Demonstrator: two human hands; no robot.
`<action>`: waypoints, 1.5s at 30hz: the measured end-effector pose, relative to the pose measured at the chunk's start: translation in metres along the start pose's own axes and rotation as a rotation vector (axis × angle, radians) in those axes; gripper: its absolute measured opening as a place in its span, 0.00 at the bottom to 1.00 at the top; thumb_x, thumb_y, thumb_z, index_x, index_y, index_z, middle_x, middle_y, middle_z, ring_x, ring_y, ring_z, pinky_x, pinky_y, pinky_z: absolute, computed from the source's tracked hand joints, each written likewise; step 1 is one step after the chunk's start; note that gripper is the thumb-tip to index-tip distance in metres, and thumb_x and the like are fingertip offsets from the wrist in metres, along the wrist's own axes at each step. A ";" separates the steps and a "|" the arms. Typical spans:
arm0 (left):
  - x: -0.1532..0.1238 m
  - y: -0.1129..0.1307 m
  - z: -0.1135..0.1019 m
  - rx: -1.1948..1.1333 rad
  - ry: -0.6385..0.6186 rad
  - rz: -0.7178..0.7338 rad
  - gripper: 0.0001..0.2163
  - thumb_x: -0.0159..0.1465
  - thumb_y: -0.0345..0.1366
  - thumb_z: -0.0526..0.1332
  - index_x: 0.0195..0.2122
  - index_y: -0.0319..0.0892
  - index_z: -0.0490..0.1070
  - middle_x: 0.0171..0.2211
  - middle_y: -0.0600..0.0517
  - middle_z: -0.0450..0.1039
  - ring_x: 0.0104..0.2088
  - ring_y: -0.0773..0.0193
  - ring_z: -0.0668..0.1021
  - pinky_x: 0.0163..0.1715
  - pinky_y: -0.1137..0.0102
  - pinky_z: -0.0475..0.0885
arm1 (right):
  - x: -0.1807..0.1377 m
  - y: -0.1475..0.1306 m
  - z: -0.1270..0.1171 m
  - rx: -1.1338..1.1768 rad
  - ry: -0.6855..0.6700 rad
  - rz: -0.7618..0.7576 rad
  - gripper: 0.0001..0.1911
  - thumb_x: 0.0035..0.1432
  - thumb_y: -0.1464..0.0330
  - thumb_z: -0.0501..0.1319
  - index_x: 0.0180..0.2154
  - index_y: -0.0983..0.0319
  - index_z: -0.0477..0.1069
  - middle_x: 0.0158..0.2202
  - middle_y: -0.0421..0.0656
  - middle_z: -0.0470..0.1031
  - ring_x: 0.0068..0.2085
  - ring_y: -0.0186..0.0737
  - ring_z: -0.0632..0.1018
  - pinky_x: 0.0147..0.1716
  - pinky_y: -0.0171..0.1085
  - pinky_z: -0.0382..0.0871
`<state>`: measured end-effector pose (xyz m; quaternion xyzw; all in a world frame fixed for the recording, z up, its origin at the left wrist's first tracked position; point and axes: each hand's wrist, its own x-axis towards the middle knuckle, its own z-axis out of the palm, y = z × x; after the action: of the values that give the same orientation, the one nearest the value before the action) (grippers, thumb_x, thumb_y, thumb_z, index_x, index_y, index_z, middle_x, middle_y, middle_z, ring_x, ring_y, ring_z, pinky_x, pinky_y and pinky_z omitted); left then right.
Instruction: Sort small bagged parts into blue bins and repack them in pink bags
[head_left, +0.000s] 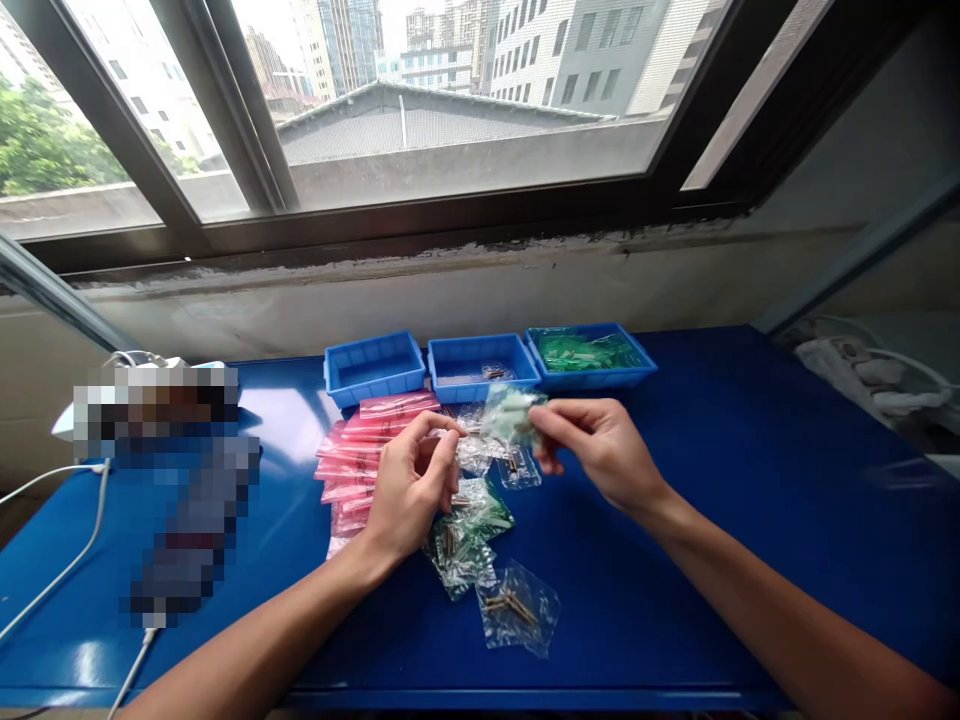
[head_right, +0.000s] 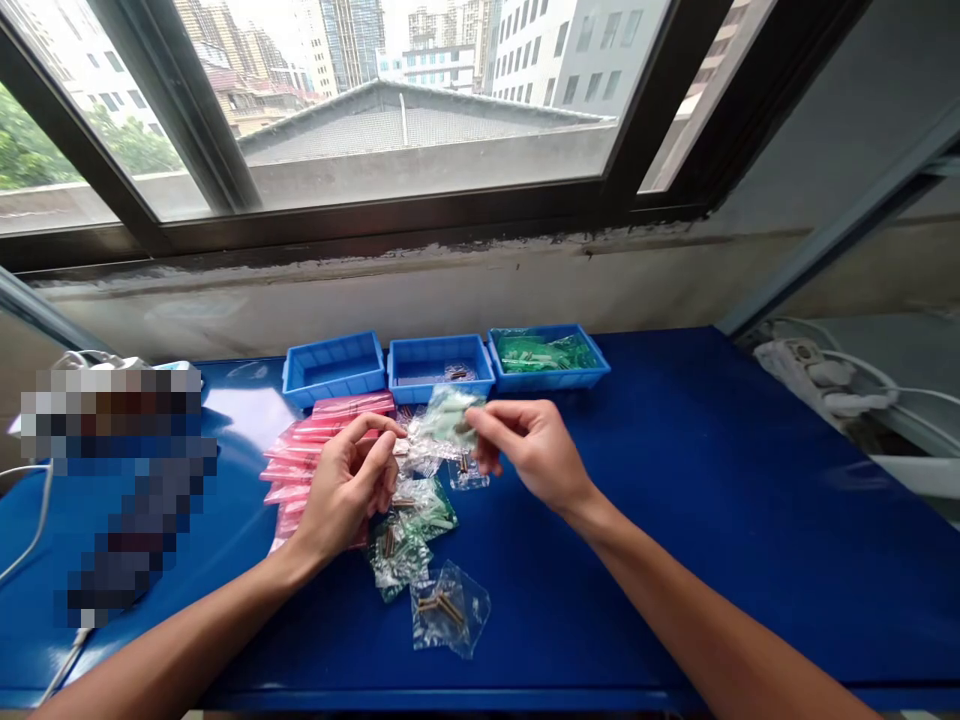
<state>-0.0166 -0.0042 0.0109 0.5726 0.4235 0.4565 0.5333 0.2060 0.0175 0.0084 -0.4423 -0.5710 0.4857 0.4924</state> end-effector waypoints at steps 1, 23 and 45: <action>0.000 0.000 0.000 -0.003 -0.001 -0.002 0.12 0.71 0.47 0.61 0.42 0.42 0.70 0.18 0.61 0.66 0.14 0.72 0.66 0.16 0.78 0.61 | 0.004 0.003 -0.004 0.043 0.108 -0.001 0.21 0.59 0.52 0.72 0.25 0.62 0.79 0.20 0.43 0.78 0.18 0.36 0.75 0.15 0.33 0.67; 0.000 -0.001 -0.001 0.020 -0.028 0.031 0.10 0.72 0.43 0.60 0.40 0.42 0.71 0.18 0.60 0.67 0.15 0.72 0.68 0.17 0.77 0.63 | -0.007 0.001 0.000 -0.808 -0.648 -0.236 0.24 0.50 0.62 0.79 0.49 0.59 0.81 0.21 0.33 0.69 0.21 0.33 0.68 0.22 0.32 0.56; -0.001 -0.001 0.001 0.162 -0.031 0.043 0.12 0.69 0.44 0.64 0.35 0.40 0.73 0.18 0.59 0.65 0.18 0.71 0.66 0.19 0.76 0.60 | -0.005 0.001 0.003 -0.321 -0.262 -0.201 0.15 0.66 0.61 0.66 0.30 0.63 0.81 0.22 0.41 0.76 0.21 0.34 0.71 0.20 0.33 0.63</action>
<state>-0.0159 -0.0054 0.0098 0.6298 0.4384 0.4233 0.4817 0.2037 0.0127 0.0063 -0.3893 -0.7412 0.3902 0.3832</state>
